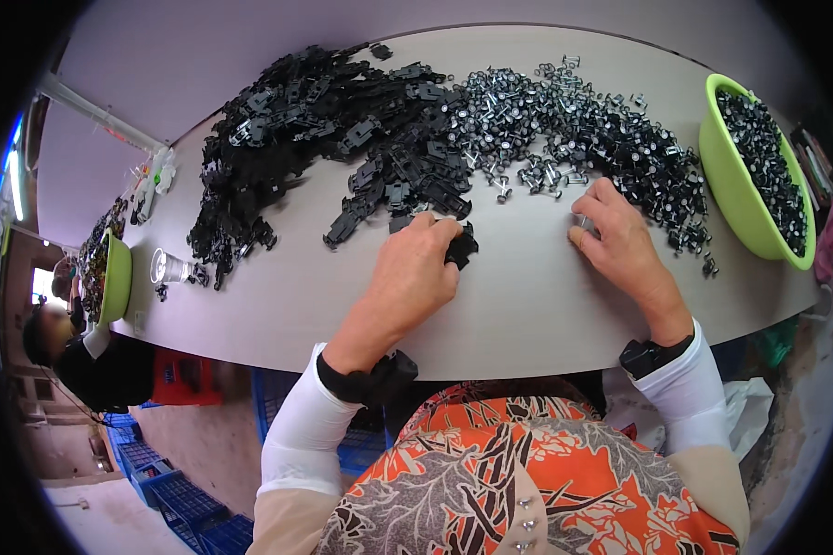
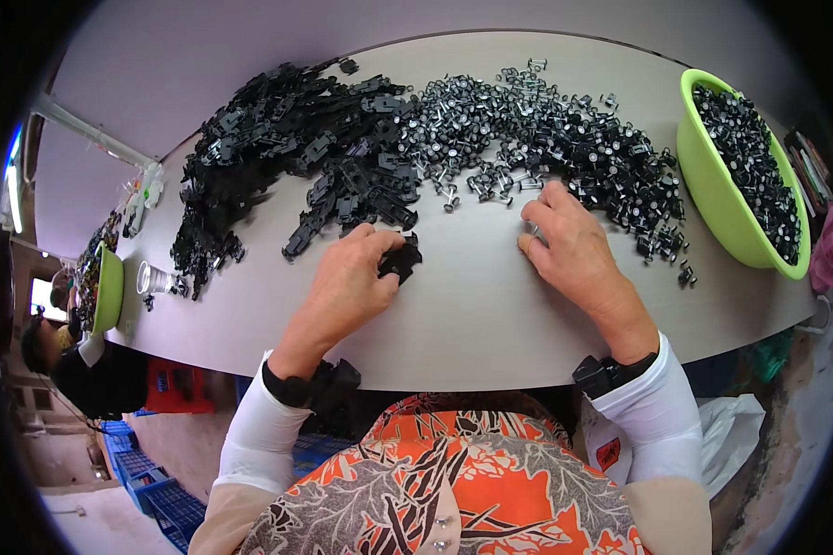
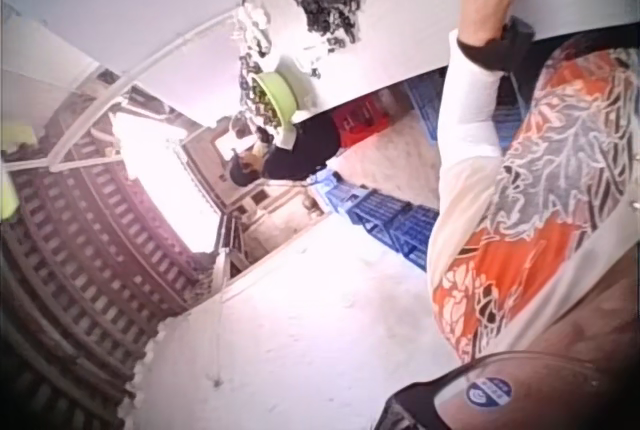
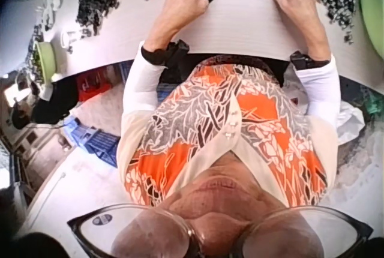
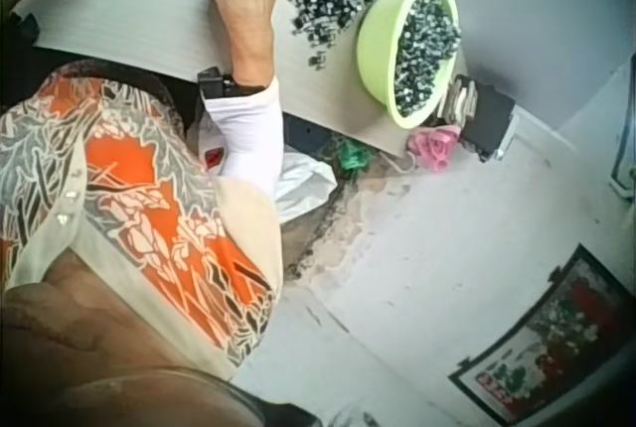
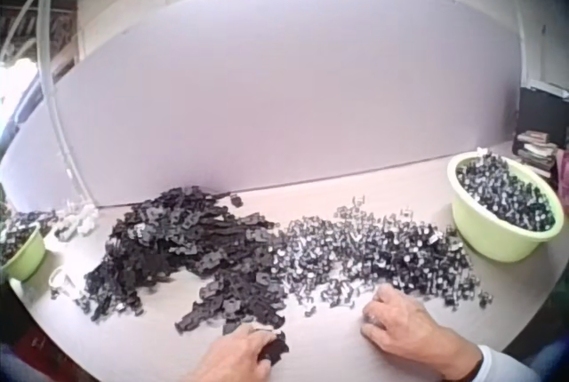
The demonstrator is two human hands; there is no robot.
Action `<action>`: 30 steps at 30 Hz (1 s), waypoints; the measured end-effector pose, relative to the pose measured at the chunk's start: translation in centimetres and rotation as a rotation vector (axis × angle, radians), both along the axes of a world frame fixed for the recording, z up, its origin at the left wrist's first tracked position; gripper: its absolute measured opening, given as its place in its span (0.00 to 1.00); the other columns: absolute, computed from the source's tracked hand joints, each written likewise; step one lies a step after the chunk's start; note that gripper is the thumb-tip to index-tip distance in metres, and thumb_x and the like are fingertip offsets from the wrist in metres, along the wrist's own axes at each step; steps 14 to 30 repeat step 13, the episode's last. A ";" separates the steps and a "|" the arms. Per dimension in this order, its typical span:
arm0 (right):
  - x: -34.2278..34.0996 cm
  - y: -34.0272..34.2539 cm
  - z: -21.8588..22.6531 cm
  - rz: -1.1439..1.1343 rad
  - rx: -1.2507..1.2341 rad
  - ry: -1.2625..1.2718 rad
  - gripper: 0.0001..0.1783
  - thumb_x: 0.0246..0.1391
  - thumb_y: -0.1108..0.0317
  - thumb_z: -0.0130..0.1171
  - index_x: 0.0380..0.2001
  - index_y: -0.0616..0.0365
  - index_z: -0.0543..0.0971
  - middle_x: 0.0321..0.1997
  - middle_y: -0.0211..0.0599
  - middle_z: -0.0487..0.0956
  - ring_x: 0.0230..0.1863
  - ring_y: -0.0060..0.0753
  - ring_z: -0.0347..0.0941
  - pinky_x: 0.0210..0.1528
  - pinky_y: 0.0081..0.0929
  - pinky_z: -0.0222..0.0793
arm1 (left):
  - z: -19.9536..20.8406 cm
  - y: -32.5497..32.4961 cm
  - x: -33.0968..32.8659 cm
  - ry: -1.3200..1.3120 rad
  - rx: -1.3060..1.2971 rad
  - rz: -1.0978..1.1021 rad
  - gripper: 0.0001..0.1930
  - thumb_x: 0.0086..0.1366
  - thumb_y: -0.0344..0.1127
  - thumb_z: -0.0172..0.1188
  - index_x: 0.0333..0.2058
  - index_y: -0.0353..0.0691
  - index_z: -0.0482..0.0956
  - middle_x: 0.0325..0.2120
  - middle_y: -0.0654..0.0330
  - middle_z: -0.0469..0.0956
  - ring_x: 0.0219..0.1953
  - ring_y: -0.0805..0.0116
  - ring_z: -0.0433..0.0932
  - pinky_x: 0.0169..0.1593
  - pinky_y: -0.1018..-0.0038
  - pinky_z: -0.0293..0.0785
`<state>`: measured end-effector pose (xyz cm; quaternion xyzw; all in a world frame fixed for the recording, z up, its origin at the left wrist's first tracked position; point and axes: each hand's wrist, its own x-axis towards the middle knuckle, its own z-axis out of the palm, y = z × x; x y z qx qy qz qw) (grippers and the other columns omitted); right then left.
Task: The person assembles small black plastic components by inserting metal pins into them. They pick up a plastic piece, insert a pin, and place the finished unit on the table, repeating this process continuously. The workspace is filled with piles of loose parts and a green bowl containing additional components.
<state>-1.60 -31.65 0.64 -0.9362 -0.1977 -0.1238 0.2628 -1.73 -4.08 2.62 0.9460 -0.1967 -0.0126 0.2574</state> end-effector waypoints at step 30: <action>-3.1 2.8 2.3 0.237 0.458 0.098 0.15 0.43 0.78 0.63 0.38 0.61 0.76 0.41 0.36 0.73 0.30 0.25 0.75 0.27 0.19 0.70 | -1.7 -1.5 -1.0 1.011 -1.403 0.221 0.23 0.57 0.32 0.65 0.48 0.35 0.66 0.26 0.55 0.78 0.21 0.61 0.81 0.22 0.74 0.79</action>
